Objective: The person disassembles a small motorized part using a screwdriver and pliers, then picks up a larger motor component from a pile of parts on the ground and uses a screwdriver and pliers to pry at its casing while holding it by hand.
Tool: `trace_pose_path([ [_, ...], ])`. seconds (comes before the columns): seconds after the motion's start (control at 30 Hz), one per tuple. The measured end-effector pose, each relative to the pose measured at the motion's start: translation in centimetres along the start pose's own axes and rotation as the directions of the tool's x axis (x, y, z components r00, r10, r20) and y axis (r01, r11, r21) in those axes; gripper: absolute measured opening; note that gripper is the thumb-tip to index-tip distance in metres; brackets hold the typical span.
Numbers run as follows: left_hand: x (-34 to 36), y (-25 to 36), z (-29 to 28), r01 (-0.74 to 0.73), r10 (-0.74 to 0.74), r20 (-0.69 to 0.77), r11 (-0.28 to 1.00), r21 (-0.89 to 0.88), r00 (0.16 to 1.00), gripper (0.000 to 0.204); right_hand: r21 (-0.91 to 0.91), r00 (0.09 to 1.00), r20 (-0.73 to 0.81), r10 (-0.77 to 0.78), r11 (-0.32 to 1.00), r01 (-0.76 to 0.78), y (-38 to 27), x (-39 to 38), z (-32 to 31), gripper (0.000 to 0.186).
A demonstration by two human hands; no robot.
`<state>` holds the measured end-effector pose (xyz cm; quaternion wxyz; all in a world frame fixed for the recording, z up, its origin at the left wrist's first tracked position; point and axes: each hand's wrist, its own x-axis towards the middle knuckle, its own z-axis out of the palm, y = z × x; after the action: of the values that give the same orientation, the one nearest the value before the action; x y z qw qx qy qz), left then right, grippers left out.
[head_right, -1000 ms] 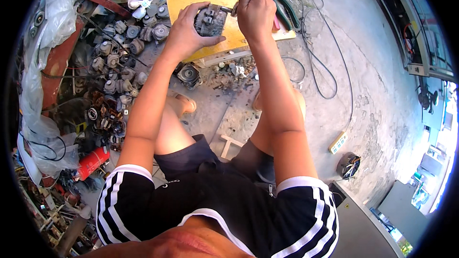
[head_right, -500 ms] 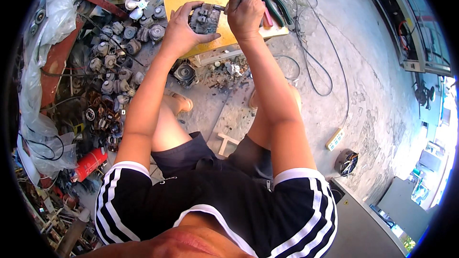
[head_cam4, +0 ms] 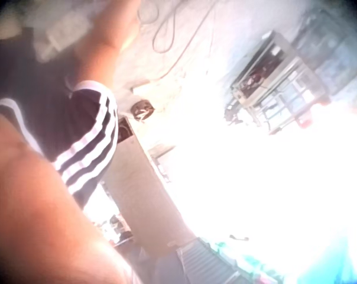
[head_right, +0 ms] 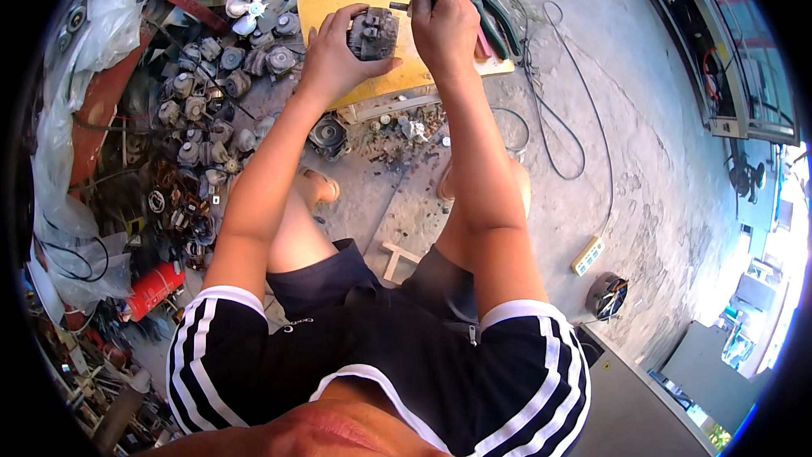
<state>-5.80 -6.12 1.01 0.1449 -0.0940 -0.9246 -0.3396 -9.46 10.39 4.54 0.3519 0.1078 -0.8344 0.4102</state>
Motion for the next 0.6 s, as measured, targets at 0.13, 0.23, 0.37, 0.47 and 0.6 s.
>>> trace_pose_path([
  [0.13, 0.0, -0.3, 0.0, 0.013, -0.014, 0.061, 1.000, 0.024, 0.998, 0.095, -0.096, 0.995, 0.083, 0.049, 0.995, -0.041, -0.1, 0.2, -1.3, 0.031],
  [0.23, 0.2, -0.2, 0.2, 0.009, -0.011, 0.078, 1.000, 0.026, 0.997, 0.098, -0.126, 0.992, 0.053, 0.116, 0.986, -0.108, 1.1, 0.0, -1.4, 0.035],
  [0.37, -0.1, -0.1, 0.2, -0.021, 0.019, 0.042, 0.999, 0.047, 0.999, 0.099, -0.004, 0.973, 0.083, 0.215, 0.977, -0.215, -0.1, -0.1, -2.4, 0.034],
  [0.47, -0.1, 0.0, 0.1, -0.021, 0.015, 0.080, 0.997, 0.068, 0.997, 0.104, 0.270, 0.921, 0.207, 0.331, 0.885, -0.379, 0.6, -0.3, -2.4, 0.030],
  [0.6, -0.4, -0.4, 0.1, -0.044, 0.039, 0.073, 0.996, 0.074, 0.997, 0.114, 0.518, 0.898, 0.286, 0.334, 0.735, -0.438, 1.6, -1.2, -2.6, 0.029],
])
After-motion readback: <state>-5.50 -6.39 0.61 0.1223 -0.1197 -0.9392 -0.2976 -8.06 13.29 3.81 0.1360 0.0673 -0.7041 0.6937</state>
